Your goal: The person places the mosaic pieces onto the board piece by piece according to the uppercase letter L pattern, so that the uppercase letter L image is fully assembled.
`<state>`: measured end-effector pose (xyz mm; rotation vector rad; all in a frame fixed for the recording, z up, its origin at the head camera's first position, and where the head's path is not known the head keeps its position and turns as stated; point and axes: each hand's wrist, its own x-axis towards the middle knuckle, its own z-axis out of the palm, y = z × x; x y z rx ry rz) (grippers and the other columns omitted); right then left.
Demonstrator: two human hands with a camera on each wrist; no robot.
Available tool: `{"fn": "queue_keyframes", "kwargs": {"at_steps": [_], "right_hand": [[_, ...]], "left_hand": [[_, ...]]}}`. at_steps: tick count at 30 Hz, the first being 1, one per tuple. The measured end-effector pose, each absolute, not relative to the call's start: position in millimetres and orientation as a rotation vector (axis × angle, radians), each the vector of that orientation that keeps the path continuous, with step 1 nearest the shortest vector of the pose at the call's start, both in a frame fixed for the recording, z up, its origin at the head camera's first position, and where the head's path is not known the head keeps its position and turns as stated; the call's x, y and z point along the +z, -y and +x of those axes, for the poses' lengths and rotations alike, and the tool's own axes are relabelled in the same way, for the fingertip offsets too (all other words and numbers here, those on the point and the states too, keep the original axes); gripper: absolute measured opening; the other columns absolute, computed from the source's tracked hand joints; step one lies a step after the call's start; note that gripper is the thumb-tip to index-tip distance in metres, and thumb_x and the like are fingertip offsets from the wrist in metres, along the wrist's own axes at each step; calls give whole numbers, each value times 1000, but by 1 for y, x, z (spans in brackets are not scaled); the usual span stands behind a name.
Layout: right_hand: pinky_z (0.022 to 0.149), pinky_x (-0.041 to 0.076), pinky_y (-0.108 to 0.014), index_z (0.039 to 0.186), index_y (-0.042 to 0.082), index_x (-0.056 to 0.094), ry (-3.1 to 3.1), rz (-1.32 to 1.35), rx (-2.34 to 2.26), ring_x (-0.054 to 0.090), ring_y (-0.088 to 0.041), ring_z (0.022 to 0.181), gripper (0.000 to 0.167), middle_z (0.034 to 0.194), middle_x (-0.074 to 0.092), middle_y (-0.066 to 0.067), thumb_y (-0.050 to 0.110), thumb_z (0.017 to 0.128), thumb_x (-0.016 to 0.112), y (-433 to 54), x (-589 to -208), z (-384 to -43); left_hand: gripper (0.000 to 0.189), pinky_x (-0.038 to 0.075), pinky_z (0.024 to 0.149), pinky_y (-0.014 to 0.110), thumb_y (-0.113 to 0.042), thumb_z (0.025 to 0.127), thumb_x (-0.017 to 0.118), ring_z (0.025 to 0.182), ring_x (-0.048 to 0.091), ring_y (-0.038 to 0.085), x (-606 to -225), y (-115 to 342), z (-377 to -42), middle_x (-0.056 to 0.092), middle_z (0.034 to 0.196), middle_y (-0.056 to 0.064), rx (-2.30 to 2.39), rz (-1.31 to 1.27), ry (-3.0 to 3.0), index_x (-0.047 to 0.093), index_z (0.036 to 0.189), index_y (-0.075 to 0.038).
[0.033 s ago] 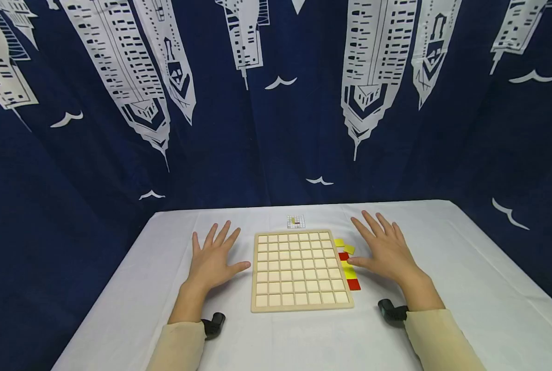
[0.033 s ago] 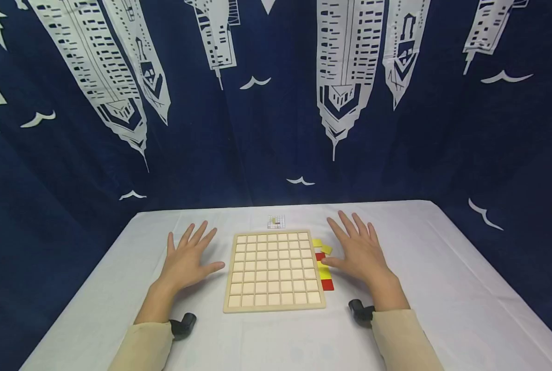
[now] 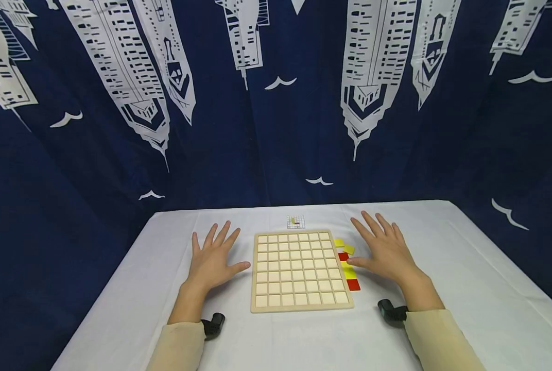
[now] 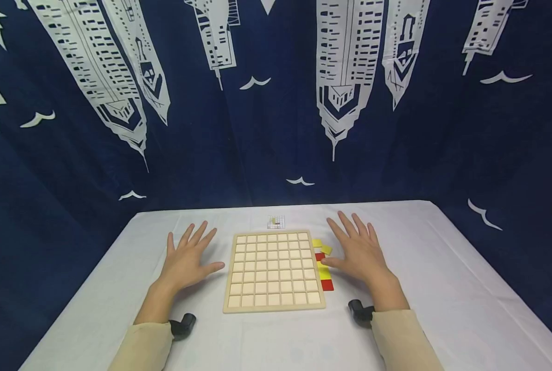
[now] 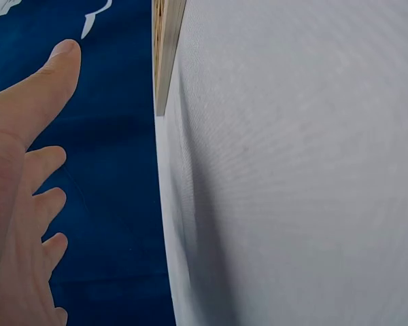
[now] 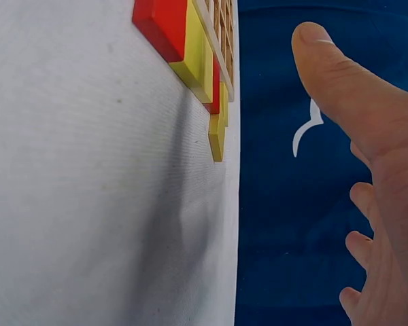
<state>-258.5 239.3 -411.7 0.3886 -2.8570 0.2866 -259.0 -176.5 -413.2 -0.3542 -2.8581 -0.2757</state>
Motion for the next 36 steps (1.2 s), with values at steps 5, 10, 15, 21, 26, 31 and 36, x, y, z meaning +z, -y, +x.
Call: {"fn": "queue_keyframes", "kwargs": {"at_steps": [5,10,15,21,26,31,36], "right_hand": [[118,9,-73,158,22,28,2857,378,293,14,-47,150,99,167,18,-16,51,79,79,-239,-412,-258],[117,19,-70,155,16,36,2852,369,338,25,-48,145,84,162,28,-19,42,85,75,-240,-415,-259],[108,31,-68,147,12,47,2850,346,599,41,-47,132,64,149,46,-23,30,90,71,-237,-421,-262],[100,41,-63,140,6,53,2910,249,829,49,-42,120,54,138,56,-25,22,91,68,-230,-428,-268],[98,43,-59,139,6,55,2929,173,885,51,-38,116,51,134,59,-23,21,92,68,-228,-438,-270],[96,40,-56,134,7,61,2865,128,892,51,-38,116,45,133,60,-21,19,91,68,-227,-448,-274],[92,38,-54,127,7,66,2822,97,865,52,-39,116,37,131,60,-22,17,92,68,-225,-456,-276]], "left_hand": [[93,-6,118,73,-66,79,71,157,11,36,-413,177,-260,21,168,5,-286,-360,2871,38,155,-23],[92,-8,119,72,-65,80,72,157,10,35,-415,177,-260,20,168,5,-313,-364,2880,38,155,-23],[91,-8,119,71,-63,81,72,157,12,35,-419,177,-261,20,169,5,-389,-367,2880,38,155,-23],[89,-4,119,72,-60,82,72,156,16,36,-424,175,-263,21,168,4,-506,-365,2922,37,155,-23],[85,2,118,74,-55,85,72,154,21,38,-426,169,-265,25,167,4,-665,-414,2943,37,155,-24],[81,1,118,75,-50,88,71,154,20,39,-430,162,-269,26,167,7,-885,-496,2977,37,155,-23],[76,0,120,72,-47,90,70,155,19,38,-440,161,-274,26,167,6,-969,-532,3006,38,155,-22]]}}
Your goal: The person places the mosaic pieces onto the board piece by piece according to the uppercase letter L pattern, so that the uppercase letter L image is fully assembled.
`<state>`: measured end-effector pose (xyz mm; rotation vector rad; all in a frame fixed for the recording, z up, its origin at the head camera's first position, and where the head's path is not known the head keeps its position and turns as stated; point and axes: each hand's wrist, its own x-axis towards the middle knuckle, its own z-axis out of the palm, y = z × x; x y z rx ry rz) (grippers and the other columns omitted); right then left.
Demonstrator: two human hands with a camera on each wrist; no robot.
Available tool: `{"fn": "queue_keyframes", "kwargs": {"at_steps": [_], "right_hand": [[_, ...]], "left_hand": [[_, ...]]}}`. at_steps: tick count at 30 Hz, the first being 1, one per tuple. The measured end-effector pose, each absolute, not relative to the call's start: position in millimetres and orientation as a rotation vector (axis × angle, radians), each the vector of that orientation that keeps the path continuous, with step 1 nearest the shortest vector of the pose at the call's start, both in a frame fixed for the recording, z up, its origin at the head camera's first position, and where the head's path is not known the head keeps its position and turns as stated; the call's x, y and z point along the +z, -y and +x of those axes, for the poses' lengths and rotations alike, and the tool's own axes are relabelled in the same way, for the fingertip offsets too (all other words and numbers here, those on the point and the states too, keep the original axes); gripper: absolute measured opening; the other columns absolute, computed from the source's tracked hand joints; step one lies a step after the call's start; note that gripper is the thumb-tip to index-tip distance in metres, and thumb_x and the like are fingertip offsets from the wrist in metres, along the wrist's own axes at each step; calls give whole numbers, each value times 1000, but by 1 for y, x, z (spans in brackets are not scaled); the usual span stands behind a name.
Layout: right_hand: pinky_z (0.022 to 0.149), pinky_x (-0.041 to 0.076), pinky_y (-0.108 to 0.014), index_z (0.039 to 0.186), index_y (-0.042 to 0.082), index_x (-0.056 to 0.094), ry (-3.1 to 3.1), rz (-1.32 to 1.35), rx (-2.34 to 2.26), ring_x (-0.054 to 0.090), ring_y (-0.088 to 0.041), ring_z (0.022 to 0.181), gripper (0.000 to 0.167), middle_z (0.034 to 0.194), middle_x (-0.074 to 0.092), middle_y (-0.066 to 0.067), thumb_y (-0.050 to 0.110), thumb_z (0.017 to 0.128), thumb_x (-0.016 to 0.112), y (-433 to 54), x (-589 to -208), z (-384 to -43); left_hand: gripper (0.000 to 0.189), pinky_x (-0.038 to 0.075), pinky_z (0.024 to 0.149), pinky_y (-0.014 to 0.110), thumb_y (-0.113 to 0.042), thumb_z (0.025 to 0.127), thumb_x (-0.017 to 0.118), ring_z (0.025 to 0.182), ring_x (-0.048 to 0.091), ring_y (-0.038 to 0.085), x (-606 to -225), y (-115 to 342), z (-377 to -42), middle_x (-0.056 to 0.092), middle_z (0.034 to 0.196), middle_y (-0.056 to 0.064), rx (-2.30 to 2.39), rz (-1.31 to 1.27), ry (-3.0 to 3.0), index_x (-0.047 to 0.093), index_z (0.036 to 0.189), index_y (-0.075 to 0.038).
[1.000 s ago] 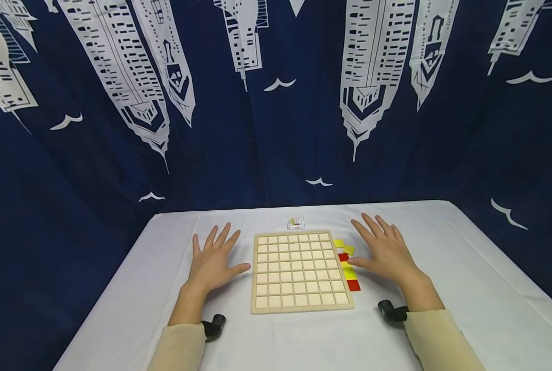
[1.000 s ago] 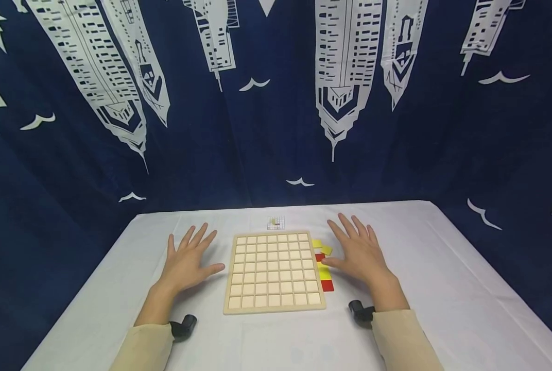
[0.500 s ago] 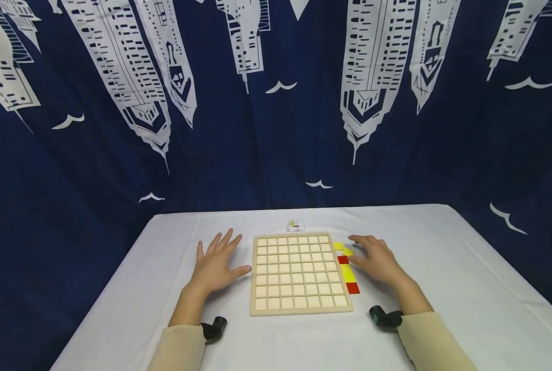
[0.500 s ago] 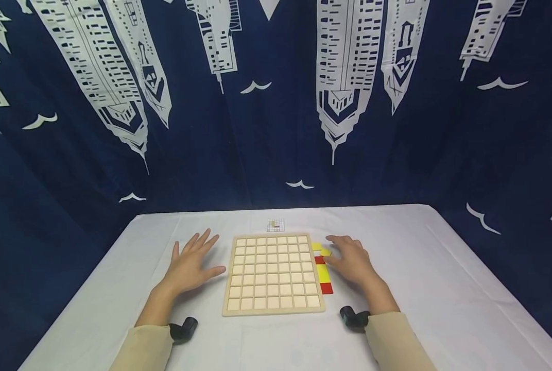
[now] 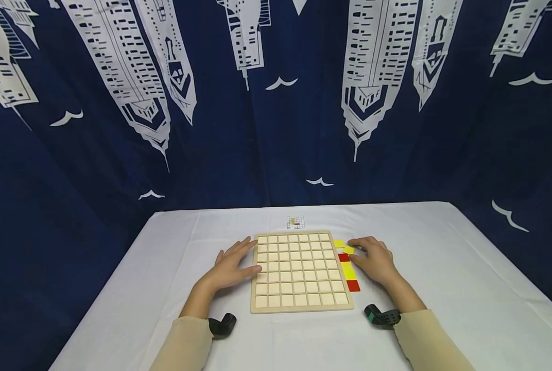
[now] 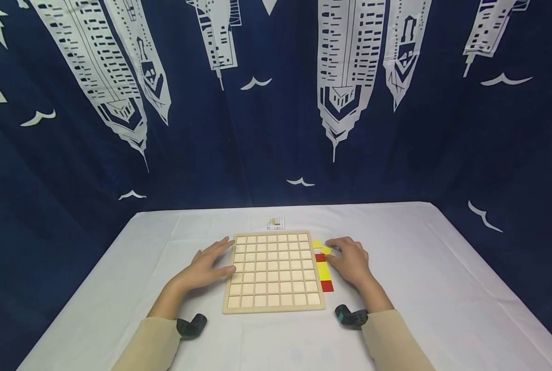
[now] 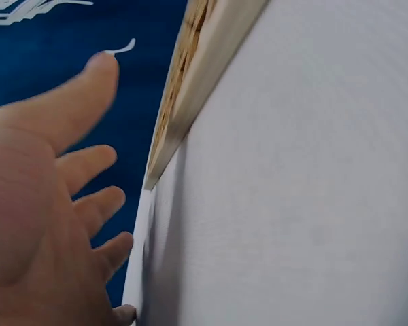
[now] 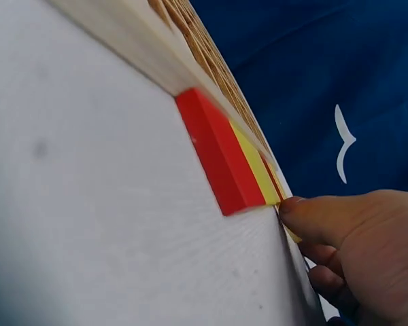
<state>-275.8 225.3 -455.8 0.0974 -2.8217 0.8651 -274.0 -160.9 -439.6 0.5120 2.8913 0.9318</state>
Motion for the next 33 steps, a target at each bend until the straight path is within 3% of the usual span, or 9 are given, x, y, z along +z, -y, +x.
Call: {"fn": "queue_keyframes", "kwargs": {"at_steps": [6,15,28,33], "right_hand": [[87,37,-52,119,7,70,2771,105,827,55,-38,110,30,124,63,-21,17,91,71,-225,-456,-278],[91,38,-54,112,6,72,2753,87,850,57,-37,108,26,120,64,-20,18,90,73,-225,-458,-281],[96,37,-56,112,3,71,2745,37,893,57,-37,109,26,119,65,-21,17,90,72,-223,-461,-277],[97,44,-55,114,2,71,2726,28,918,58,-35,105,27,117,65,-21,16,91,70,-225,-460,-277]], "left_hand": [[73,-6,121,67,-43,90,70,156,17,36,-452,166,-278,27,166,5,930,559,-2888,41,153,-21],[67,-6,121,68,-42,87,74,156,16,36,-454,169,-278,31,165,5,863,608,-2888,49,147,-23],[70,-10,121,67,-43,84,77,157,11,36,-452,169,-276,30,165,4,879,608,-2832,50,145,-25],[73,-10,122,66,-45,82,79,157,10,35,-452,168,-278,29,166,4,867,611,-2827,49,146,-25]]}}
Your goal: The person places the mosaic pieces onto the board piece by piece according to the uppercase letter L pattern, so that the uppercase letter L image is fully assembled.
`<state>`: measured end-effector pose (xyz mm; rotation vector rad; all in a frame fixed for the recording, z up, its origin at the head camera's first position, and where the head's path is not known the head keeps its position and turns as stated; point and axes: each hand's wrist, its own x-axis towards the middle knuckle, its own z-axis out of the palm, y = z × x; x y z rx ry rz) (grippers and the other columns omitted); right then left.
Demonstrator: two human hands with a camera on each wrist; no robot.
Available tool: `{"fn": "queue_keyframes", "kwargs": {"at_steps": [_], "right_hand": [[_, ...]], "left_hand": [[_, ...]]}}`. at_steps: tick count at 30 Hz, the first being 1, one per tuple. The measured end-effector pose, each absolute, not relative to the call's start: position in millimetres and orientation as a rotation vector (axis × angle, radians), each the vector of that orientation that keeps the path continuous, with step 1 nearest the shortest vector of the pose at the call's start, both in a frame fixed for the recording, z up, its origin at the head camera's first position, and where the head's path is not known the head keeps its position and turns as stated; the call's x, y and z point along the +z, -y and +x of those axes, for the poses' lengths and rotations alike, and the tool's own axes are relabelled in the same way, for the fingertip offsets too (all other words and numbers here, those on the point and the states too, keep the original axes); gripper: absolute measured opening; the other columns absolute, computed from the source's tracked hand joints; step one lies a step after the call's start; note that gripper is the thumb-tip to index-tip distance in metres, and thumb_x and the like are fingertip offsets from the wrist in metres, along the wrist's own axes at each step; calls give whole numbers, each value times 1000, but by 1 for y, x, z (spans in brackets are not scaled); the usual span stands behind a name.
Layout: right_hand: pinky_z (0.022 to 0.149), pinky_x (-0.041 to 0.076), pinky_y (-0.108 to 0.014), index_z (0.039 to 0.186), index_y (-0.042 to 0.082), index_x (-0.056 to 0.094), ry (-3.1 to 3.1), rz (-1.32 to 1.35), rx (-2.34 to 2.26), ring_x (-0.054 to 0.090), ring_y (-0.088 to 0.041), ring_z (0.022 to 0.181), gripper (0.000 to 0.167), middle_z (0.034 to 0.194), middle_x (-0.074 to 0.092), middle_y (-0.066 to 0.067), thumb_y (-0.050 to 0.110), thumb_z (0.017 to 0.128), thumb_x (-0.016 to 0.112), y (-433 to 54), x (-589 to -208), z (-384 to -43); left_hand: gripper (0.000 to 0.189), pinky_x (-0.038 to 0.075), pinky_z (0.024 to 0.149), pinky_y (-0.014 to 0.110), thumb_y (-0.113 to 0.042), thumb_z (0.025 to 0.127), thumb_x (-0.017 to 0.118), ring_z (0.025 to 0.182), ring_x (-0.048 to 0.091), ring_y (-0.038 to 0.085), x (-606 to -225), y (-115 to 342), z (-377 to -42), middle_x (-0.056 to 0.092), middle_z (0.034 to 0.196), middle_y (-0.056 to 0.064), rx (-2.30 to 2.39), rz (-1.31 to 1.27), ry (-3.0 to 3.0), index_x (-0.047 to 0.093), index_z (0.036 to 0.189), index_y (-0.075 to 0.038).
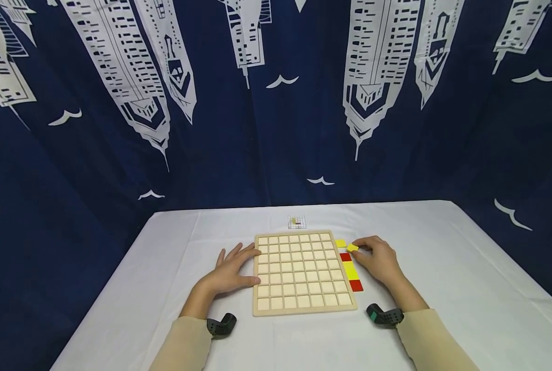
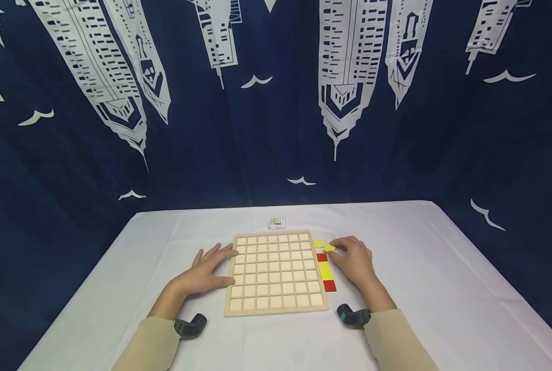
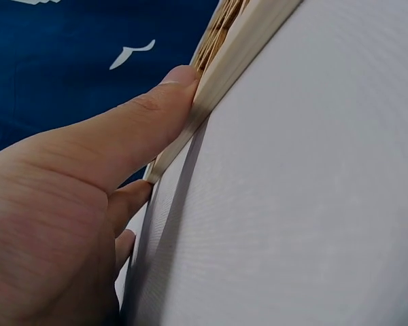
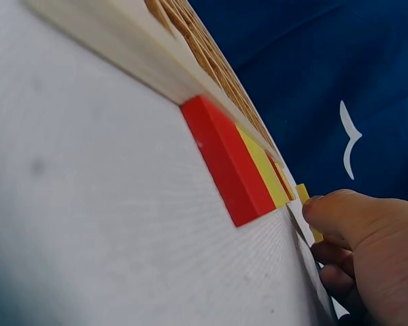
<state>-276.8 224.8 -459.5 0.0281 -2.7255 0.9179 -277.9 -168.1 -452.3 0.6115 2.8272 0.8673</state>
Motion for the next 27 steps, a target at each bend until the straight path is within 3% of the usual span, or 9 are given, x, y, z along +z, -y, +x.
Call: {"fn": "queue_keyframes", "kwargs": {"at_steps": [11,21,24,27], "right_hand": [[91,54,-44,122,5,67,2717,-20,1079,60,-30,101,33,116,67,-19,23,94,67,-228,-458,-279],[75,50,-23,123,7,68,2701,23,1145,57,-24,94,32,111,68,-15,21,94,69,-225,-454,-280],[73,51,-24,122,8,68,2693,70,1138,59,-24,93,31,112,69,-14,20,94,70,-224,-450,-281],[80,55,-33,121,8,69,2690,121,1133,63,-27,97,29,113,69,-14,18,93,70,-221,-443,-283]], "left_hand": [[81,-10,121,66,-53,79,79,157,10,36,-453,166,-279,28,166,4,813,616,-2853,47,149,-27],[81,-11,121,66,-51,79,79,157,9,35,-453,169,-278,27,166,4,817,606,-2840,47,149,-27],[81,-11,121,66,-52,79,79,157,8,35,-453,168,-278,27,167,4,821,605,-2839,46,149,-26],[81,-11,121,65,-52,79,79,157,8,35,-454,168,-279,26,167,3,826,599,-2838,46,149,-27]]}}
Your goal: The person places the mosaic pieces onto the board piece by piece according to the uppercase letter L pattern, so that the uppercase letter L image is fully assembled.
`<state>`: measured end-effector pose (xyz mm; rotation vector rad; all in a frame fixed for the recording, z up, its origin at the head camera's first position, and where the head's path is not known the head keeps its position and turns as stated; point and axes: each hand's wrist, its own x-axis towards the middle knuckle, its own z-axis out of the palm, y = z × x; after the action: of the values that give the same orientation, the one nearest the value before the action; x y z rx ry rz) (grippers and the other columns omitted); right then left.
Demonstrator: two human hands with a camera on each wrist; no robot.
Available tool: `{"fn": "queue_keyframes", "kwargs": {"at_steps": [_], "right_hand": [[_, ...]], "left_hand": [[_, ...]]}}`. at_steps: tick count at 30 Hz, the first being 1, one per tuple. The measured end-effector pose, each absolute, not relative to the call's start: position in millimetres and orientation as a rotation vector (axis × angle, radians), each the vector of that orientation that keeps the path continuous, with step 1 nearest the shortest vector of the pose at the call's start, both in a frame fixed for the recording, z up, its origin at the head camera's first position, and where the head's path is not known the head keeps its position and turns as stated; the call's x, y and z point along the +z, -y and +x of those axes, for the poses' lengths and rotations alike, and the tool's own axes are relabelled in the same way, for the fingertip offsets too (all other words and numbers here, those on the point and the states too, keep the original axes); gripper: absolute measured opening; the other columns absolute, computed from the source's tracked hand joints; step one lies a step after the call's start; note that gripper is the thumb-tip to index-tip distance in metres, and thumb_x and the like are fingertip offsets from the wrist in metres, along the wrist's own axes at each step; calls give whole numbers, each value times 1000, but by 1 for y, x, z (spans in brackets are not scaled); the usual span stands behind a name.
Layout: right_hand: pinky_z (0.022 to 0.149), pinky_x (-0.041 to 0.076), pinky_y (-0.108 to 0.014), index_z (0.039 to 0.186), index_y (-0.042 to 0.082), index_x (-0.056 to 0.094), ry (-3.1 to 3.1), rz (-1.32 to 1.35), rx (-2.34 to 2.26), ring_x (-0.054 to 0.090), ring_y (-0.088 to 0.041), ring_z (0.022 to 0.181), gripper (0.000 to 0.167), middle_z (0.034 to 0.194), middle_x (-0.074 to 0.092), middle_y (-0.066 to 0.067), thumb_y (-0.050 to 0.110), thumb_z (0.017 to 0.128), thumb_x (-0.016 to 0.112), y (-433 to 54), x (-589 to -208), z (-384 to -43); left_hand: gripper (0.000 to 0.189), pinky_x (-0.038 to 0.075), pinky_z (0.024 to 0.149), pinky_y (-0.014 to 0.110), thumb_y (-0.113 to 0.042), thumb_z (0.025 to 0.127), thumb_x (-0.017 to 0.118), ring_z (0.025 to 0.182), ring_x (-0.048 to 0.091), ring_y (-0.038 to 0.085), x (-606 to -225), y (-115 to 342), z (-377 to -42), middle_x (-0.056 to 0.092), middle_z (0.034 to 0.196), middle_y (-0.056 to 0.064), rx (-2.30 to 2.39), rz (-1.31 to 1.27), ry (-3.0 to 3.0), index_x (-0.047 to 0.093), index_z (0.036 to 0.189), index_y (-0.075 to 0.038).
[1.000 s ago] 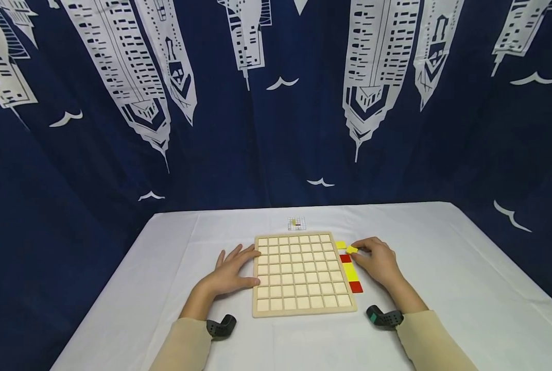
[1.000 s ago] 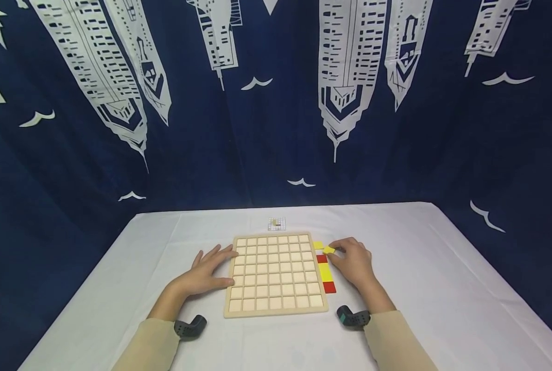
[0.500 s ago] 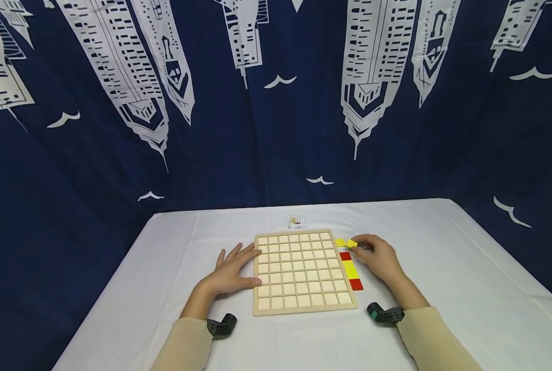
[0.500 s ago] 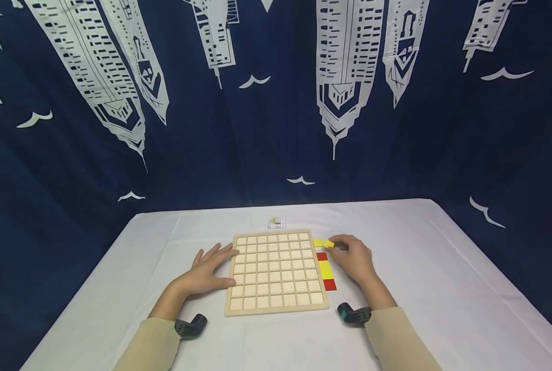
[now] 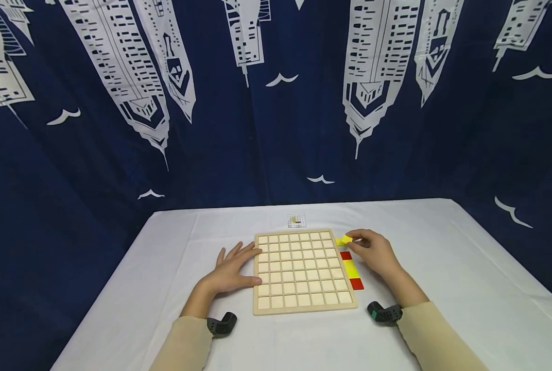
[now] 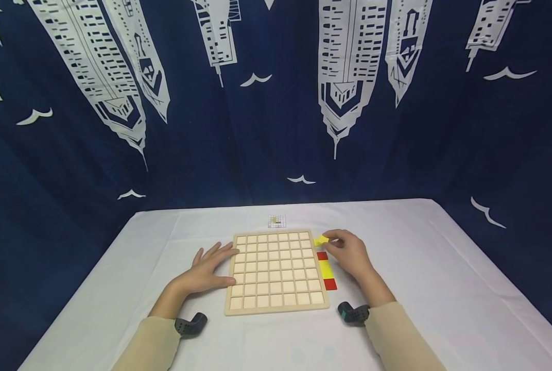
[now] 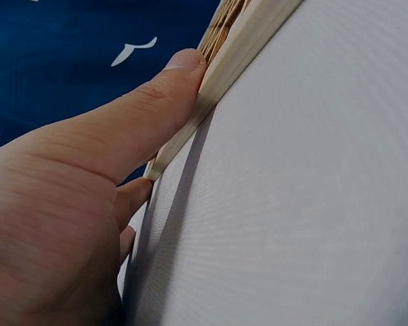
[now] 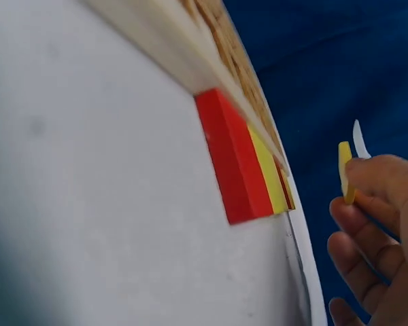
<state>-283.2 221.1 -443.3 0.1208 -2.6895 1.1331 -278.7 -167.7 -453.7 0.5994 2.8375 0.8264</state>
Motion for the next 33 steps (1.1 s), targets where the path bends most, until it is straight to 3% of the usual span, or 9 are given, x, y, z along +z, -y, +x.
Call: {"fn": "queue_keyframes", "kwargs": {"at_steps": [5,15,33], "right_hand": [[88,54,-42,121,8,69,2735,160,1105,61,-30,105,30,119,69,-15,18,93,70,-214,-429,-287],[76,47,-29,115,11,73,2799,260,1017,58,-26,96,26,113,69,-12,18,91,72,-193,-412,-299],[74,46,-29,112,9,74,2826,434,1056,54,-19,83,24,104,68,-8,18,90,73,-150,-407,-315]], "left_hand": [[81,-11,122,64,-52,78,79,157,9,35,-453,167,-279,27,167,3,833,600,-2835,47,149,-26],[80,-10,121,66,-51,79,80,157,9,35,-454,167,-279,27,166,4,830,604,-2842,47,148,-26],[77,-9,121,67,-48,79,80,157,11,35,-453,166,-278,30,165,4,839,608,-2853,50,146,-27]]}}
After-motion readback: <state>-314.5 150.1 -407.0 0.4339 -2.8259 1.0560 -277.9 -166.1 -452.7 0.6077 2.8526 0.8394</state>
